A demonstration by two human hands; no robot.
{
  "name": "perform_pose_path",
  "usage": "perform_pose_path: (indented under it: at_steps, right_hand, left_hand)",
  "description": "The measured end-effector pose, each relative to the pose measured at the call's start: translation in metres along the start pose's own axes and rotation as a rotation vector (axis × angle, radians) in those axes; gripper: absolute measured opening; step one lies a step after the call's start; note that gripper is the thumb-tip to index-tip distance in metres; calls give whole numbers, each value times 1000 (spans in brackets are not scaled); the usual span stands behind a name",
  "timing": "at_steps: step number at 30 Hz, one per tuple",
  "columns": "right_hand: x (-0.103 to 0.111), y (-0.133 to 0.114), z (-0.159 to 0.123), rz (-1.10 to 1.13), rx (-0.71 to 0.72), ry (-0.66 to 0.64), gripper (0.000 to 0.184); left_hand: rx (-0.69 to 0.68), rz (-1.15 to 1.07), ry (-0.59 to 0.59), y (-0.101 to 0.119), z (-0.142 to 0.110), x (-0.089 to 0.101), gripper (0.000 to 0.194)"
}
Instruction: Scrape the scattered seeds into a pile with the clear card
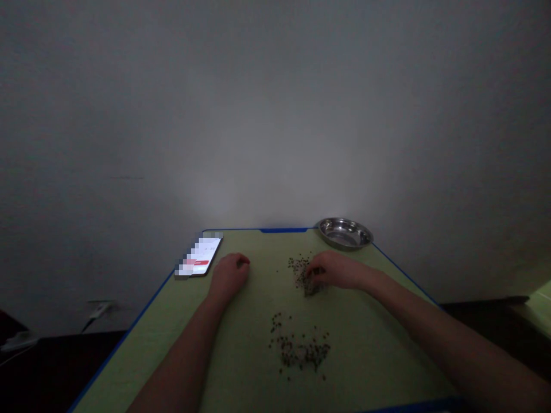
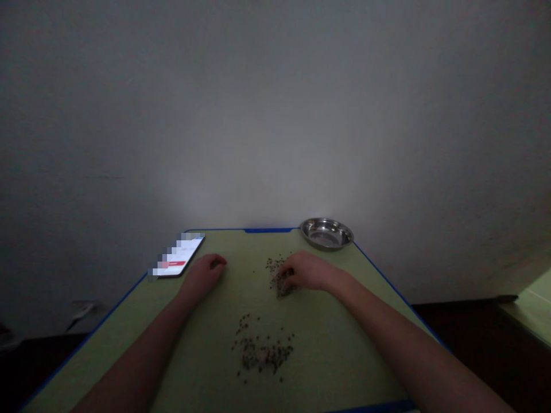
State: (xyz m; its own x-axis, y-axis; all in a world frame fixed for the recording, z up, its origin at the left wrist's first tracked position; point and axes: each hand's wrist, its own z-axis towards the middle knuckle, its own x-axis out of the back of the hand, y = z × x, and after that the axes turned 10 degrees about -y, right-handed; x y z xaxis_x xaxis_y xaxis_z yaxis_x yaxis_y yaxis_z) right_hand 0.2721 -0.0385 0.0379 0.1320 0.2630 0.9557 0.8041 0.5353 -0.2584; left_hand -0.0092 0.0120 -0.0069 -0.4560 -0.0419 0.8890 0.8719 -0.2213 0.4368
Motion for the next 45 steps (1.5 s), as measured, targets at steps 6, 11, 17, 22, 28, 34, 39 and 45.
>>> perform_pose_path:
  at_steps: [6, 11, 17, 22, 28, 34, 39, 45]
  right_hand:
    - [1, 11, 31, 28, -24, 13, 20]
    - [5, 13, 38, 30, -48, 65, 23]
    - [24, 14, 30, 18, -101, 227, 18]
    - [28, 16, 18, -11, -166, 349, 19]
    - [12, 8, -2, 24, -207, 418, 21]
    - [3, -7, -21, 312, -75, 123, 20]
    - [0, -24, -22, 319, 58, -94, 14]
    - [3, -28, -12, 309, 116, -244, 15]
  left_hand:
    - [11, 0, -7, 1, 0, 0, 26]
    - [23, 7, -9, 2, 0, 0, 27]
    - [19, 14, -2, 1, 0, -1, 28]
    - [9, -1, 10, 1, 0, -1, 27]
    - [28, 4, 2, 6, -2, 2, 26]
    - [19, 7, 12, 5, -1, -1, 26]
    - [27, 7, -3, 6, -2, 0, 28]
    - [33, -2, 9, 6, -2, -1, 26]
